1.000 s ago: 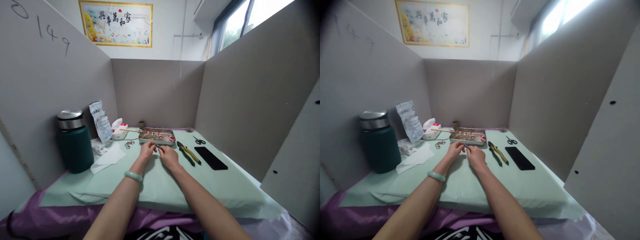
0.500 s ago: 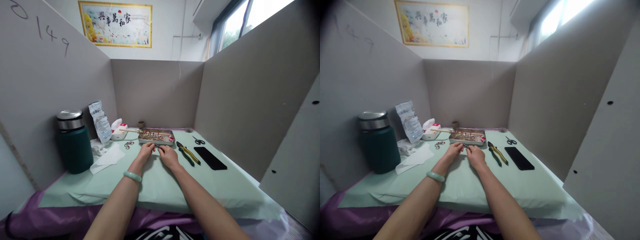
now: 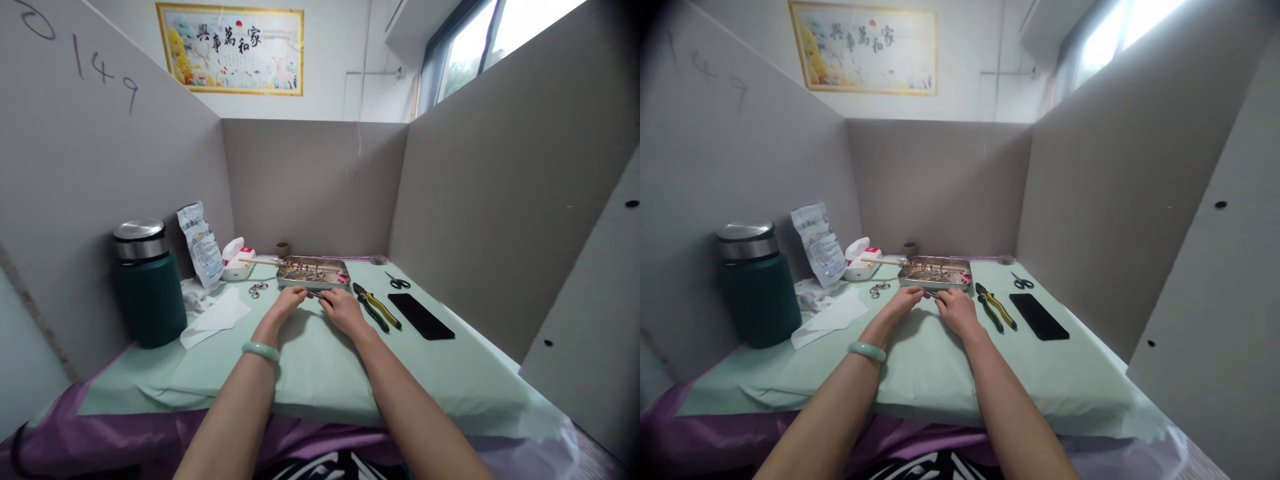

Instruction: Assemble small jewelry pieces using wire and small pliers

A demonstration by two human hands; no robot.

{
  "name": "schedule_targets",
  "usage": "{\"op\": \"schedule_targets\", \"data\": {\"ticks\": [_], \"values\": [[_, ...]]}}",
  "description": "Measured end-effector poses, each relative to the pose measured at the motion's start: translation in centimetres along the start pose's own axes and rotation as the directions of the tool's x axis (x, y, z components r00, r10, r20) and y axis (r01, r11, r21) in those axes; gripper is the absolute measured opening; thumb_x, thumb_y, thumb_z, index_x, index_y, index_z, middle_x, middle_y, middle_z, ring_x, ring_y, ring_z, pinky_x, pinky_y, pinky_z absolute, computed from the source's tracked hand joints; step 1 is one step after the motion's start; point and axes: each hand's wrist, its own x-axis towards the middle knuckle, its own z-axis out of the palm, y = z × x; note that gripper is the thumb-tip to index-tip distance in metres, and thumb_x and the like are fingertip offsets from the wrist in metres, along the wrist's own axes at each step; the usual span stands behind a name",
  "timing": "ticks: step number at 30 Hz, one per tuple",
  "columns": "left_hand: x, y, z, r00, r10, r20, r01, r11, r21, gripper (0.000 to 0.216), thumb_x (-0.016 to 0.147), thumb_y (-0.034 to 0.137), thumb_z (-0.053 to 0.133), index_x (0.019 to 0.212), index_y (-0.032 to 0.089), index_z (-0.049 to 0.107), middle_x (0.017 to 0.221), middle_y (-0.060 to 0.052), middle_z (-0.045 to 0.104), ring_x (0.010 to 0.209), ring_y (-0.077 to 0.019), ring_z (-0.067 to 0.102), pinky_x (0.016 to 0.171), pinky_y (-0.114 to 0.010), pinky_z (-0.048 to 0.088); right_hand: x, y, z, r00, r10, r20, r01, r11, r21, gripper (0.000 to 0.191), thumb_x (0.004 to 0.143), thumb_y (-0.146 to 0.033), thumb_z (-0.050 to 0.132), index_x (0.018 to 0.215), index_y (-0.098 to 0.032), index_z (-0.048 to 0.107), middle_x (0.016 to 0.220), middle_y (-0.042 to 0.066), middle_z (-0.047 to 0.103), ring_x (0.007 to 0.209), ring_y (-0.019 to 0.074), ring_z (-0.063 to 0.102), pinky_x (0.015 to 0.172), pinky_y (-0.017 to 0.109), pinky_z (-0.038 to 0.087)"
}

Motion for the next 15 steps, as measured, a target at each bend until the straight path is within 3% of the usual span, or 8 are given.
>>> {"op": "schedule_targets", "data": {"ticks": [15], "values": [[0.25, -0.79, -0.71, 0.997, 0.008, 0.076, -0.018, 0.991, 0.133, 0.024, 0.069, 0.027, 0.052, 0.074, 0.013, 0.071, 0.046, 0.004, 0.036, 0.046, -0.0090, 0.027, 0.045, -0.023, 0.019, 0.16, 0.82, 0.29, 0.995, -0.091, 0.033, 0.092, 0.995, -0.029, 0.027, 0.090, -0.038, 0.047, 0.108, -0.029, 0.065, 0.095, 0.003, 0.063, 0.091, 0.0163, 0.054, 0.074, 0.026, 0.034]]}}
